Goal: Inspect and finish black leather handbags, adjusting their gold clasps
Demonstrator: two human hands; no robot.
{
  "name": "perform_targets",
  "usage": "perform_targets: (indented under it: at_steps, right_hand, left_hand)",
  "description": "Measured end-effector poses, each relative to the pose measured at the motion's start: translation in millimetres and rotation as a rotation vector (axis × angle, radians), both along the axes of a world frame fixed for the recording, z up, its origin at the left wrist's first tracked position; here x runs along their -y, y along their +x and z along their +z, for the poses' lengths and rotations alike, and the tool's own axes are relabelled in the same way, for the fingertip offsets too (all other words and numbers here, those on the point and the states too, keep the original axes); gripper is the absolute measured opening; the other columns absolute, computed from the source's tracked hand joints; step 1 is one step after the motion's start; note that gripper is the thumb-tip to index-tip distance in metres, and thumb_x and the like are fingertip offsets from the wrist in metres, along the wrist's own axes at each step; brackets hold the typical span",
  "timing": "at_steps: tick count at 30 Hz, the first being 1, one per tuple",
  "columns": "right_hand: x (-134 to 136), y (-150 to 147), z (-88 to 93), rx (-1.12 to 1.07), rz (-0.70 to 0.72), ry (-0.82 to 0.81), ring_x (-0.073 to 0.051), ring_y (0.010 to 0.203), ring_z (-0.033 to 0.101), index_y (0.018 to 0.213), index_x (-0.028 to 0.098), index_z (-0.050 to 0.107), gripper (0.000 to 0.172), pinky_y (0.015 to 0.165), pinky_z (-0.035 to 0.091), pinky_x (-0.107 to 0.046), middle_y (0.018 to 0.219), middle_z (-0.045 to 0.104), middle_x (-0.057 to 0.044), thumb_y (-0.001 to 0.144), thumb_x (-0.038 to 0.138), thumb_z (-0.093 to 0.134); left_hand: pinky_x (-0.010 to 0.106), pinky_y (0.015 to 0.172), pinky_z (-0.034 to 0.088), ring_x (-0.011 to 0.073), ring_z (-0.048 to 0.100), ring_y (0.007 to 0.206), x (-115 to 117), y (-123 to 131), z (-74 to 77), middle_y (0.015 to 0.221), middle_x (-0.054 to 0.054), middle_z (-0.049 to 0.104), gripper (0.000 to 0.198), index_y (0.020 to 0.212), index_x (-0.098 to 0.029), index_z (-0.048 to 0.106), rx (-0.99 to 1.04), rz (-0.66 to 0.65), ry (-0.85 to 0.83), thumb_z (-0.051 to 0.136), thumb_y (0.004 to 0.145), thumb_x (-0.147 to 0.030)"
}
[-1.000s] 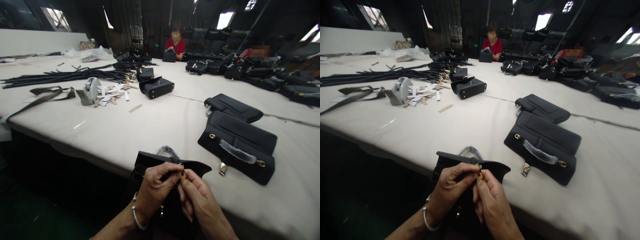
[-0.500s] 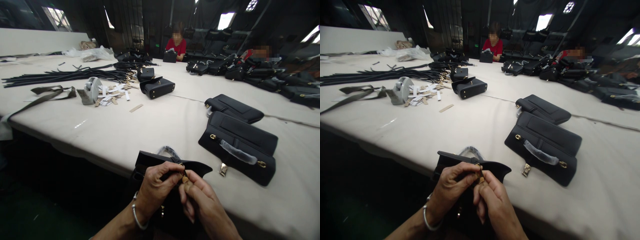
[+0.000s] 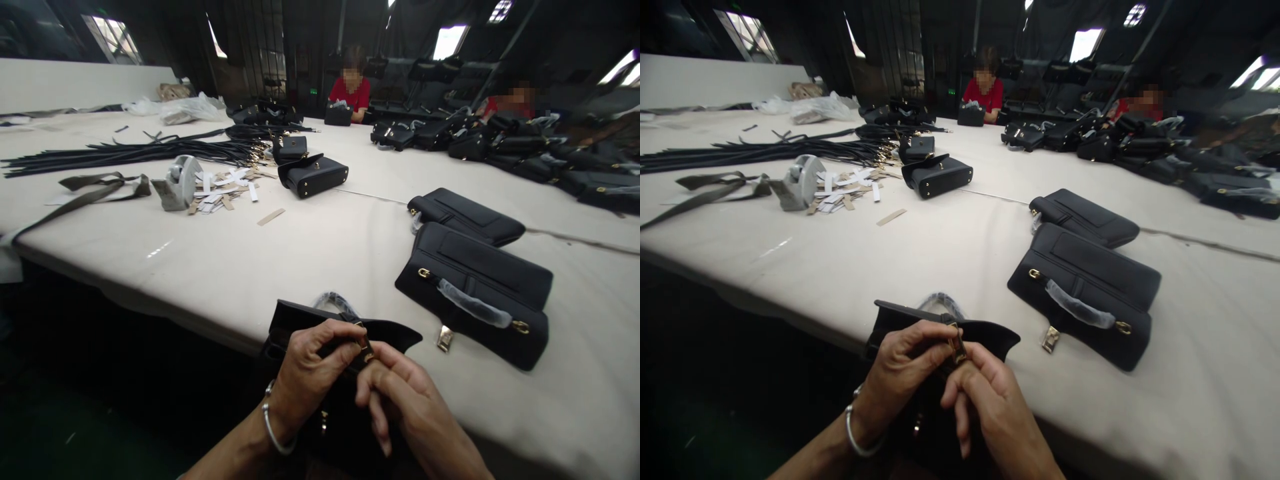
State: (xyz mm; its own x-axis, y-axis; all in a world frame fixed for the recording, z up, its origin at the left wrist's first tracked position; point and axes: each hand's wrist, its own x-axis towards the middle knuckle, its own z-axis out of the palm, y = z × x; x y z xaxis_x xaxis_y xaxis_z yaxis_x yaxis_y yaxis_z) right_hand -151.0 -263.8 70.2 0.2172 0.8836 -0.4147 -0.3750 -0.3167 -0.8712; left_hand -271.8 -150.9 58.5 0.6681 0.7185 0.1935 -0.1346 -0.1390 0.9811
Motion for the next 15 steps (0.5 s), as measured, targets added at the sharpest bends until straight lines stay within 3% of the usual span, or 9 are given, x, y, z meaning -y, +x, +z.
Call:
perform_targets:
  at_steps: [2,6,12,15]
  right_hand:
    - [1.3,4.2,3.2,0.043,0.041,-0.048,-0.006,0.04,0.048,0.1,0.019,0.053,0.031,0.035,0.041,-0.017,0.073,0.065,0.002,0.089,0.048,0.056]
    - [-0.7,8.9,3.9,0.151,0.082,-0.151,-0.004,0.032,0.043,0.078,0.018,0.051,0.045,0.03,0.03,-0.014,0.06,0.063,0.002,0.084,0.063,0.057]
    - [-6.8,4.5,1.7,0.153,-0.062,-0.169,-0.002,0.029,0.029,0.069,0.019,0.049,0.051,0.03,0.018,-0.015,0.043,0.05,0.007,0.077,0.069,0.061]
    - [-7.2,3.3,1.6,0.15,-0.137,-0.146,-0.001,0.03,0.027,0.068,0.019,0.048,0.049,0.032,0.013,-0.016,0.042,0.048,0.008,0.077,0.065,0.063]
  left_hand:
    - [0.018,0.08,0.058,0.0147,0.072,0.087,0.2,0.4,-1.3,0.096,0.0,0.076,0.018,0.102,-0.023,0.074,-0.005,0.008,0.027,0.068,0.087,-0.015]
    - [0.018,0.079,0.059,0.0142,0.072,0.086,1.6,1.3,-2.2,0.098,0.0,0.075,0.02,0.103,-0.023,0.073,-0.008,0.058,0.147,0.068,0.086,-0.013]
    - [0.016,0.082,0.058,0.0125,0.072,0.088,4.3,4.2,-4.5,0.1,0.002,0.075,0.026,0.109,-0.02,0.069,0.089,0.113,0.458,0.065,0.087,-0.006]
    - [0.013,0.082,0.056,0.0111,0.072,0.087,3.6,6.1,-5.7,0.097,0.003,0.075,0.027,0.11,-0.018,0.068,0.135,0.126,0.531,0.065,0.087,-0.004]
